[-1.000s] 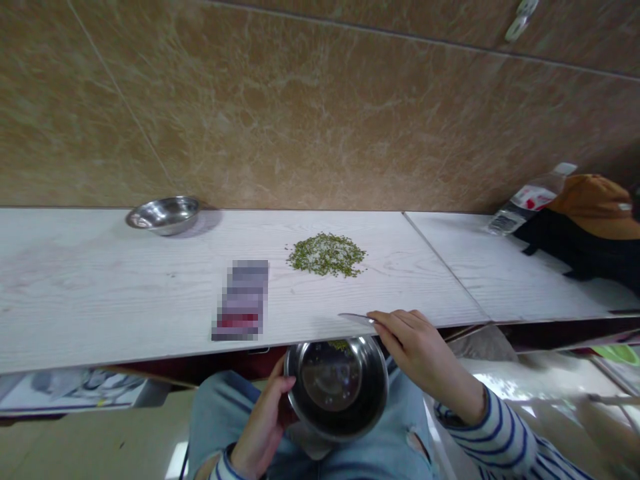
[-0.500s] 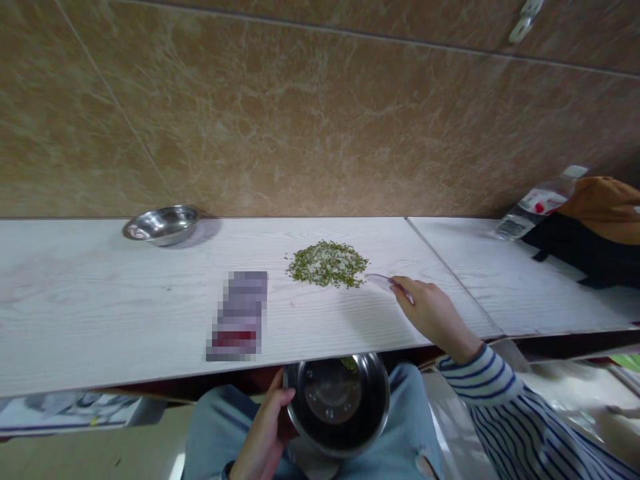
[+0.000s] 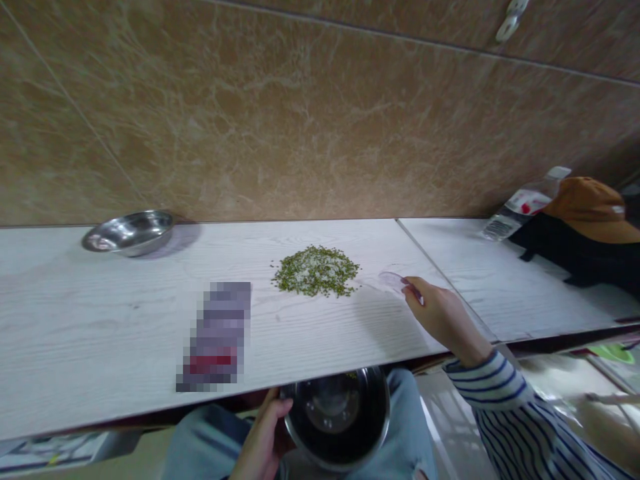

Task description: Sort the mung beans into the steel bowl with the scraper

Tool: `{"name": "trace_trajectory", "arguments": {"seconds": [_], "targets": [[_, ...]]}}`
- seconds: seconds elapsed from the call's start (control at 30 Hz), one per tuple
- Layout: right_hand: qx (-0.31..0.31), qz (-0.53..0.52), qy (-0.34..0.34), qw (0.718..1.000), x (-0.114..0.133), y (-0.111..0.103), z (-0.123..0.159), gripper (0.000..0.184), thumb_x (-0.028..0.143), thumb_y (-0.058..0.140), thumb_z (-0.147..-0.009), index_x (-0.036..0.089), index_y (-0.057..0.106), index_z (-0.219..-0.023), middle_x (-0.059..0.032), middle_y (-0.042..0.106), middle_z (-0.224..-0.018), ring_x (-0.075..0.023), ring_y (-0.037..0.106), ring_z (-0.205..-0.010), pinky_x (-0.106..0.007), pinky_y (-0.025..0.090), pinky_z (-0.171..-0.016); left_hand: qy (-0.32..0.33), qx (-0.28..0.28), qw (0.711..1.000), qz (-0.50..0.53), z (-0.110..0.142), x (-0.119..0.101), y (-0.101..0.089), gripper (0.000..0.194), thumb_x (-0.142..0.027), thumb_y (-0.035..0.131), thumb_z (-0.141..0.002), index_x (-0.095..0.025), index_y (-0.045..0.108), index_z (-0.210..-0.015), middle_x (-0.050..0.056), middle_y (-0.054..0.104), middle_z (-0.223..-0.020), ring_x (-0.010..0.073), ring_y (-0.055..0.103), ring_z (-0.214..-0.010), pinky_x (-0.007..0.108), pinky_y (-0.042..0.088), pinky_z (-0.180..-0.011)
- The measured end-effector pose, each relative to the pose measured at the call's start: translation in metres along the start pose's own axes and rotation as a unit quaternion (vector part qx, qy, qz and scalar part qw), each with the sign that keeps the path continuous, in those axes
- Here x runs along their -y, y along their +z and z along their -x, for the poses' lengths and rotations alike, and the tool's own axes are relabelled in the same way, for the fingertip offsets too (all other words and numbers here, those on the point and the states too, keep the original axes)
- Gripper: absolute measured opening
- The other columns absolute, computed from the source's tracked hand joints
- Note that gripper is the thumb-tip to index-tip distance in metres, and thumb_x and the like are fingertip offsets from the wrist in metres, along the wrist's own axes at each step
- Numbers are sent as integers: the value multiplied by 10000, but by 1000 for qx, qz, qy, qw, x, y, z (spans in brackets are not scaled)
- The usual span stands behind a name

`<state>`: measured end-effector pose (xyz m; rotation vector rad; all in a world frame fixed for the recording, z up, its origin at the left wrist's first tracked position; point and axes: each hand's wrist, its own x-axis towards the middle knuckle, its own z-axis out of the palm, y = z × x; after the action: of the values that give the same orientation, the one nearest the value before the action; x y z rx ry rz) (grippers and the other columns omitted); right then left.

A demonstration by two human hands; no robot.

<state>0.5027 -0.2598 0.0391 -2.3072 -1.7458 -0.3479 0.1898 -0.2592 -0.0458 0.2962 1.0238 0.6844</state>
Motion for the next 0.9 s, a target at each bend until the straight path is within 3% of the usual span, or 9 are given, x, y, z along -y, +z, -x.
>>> {"name": "trace_trajectory", "arguments": {"seconds": [0.33,0.57,0.9], "targets": [[10,-106,-19,994,15,4,-9,310,290,377,-867,189,601,-1056,-42,699,-836,-162,633,-643,-264,451,-605,5,-42,999,-8,-4,-1,-4,659,-267,612,-639,-241,459,-1279,49,739,-911,277,624,-985,366,483,-768],[50,-198,-101,974,32,0,1,270,297,409,-883,220,621,-1032,-41,695,-907,-160,636,-758,-270,467,-701,8,-49,999,-4,-3,-3,-6,715,-284,629,-615,-243,433,-1301,46,744,-907,279,619,-992,358,479,-762],[82,-167,-131,974,39,8,-23,276,272,389,-911,233,612,-1071,-34,692,-934,-153,635,-834,-271,463,-759,2,-71,997,-8,-5,0,-6,680,-285,626,-611,-270,469,-1273,45,736,-953,292,629,-979,383,482,-765]]}}
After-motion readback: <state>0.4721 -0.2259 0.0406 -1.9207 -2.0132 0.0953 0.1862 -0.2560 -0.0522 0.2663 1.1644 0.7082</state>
